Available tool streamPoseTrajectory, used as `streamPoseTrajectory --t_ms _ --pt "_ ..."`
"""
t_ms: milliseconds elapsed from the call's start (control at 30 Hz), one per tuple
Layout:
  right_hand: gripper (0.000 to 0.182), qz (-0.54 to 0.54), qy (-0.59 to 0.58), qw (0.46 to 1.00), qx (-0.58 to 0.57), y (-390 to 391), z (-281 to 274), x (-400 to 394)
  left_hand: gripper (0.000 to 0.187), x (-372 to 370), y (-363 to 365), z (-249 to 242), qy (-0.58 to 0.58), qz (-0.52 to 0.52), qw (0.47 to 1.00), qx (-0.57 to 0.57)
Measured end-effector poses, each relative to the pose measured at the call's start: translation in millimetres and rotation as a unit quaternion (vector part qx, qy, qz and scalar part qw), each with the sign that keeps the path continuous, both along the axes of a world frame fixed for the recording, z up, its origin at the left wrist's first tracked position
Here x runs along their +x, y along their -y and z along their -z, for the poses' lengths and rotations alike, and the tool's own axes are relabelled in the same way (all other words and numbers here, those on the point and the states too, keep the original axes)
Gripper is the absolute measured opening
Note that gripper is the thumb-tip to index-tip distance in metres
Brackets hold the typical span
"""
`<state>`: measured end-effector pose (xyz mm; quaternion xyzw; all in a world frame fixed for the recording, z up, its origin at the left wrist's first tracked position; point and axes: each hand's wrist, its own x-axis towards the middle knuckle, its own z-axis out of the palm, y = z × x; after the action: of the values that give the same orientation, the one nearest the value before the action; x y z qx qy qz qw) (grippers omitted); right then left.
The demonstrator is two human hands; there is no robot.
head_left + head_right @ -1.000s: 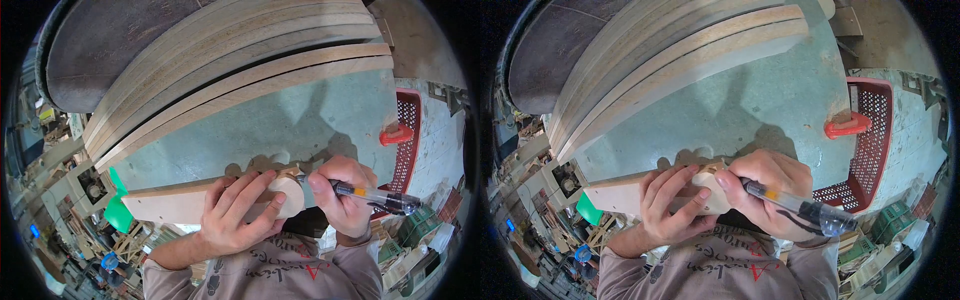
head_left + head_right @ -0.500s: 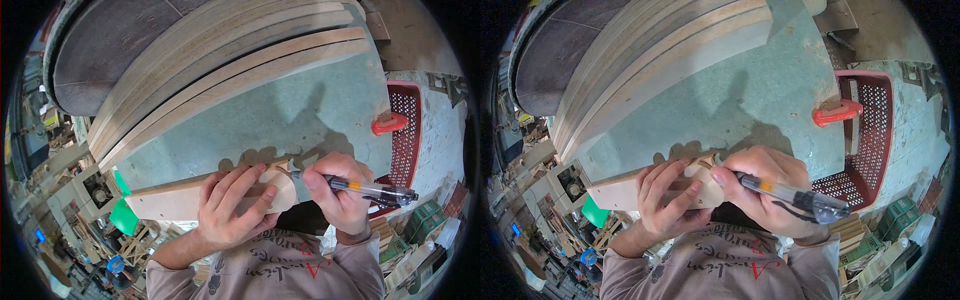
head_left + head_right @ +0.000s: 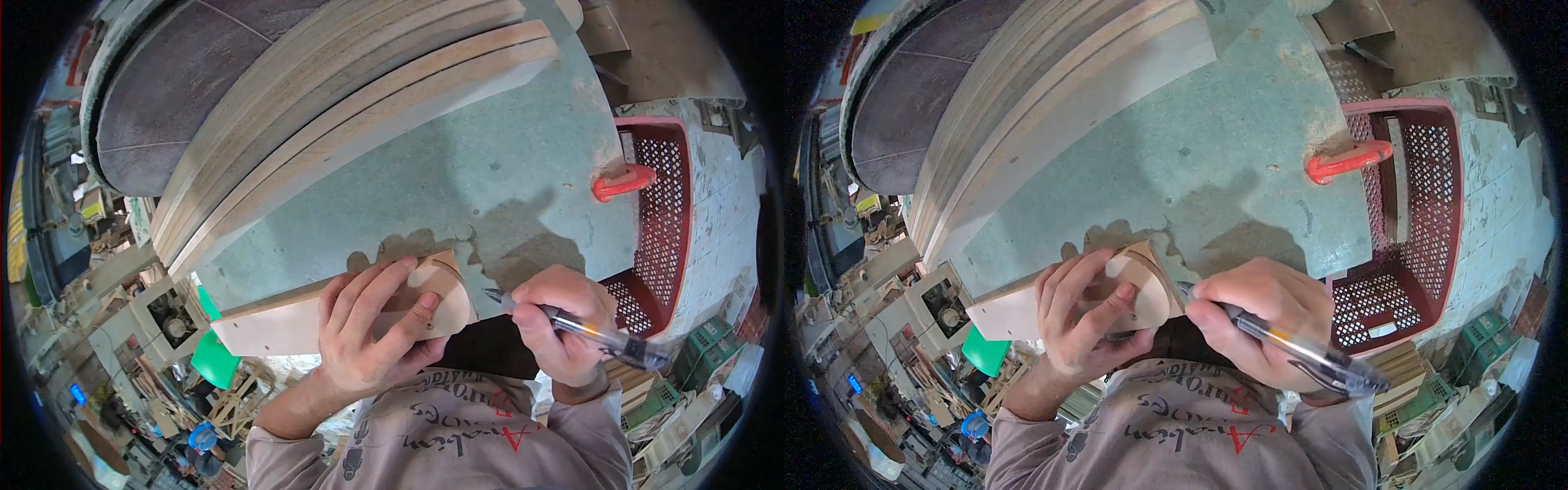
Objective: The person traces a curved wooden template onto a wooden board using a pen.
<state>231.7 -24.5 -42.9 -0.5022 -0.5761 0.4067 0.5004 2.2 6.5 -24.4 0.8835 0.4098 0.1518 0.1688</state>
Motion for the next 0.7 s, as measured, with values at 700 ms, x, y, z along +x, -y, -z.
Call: streamPoseTrajectory --t_ms 700 --pt "0.035 0.033 0.062 0.997 0.038 18 1 -13 0.06 -6 -2 1 0.005 0.038 0.999 -0.005"
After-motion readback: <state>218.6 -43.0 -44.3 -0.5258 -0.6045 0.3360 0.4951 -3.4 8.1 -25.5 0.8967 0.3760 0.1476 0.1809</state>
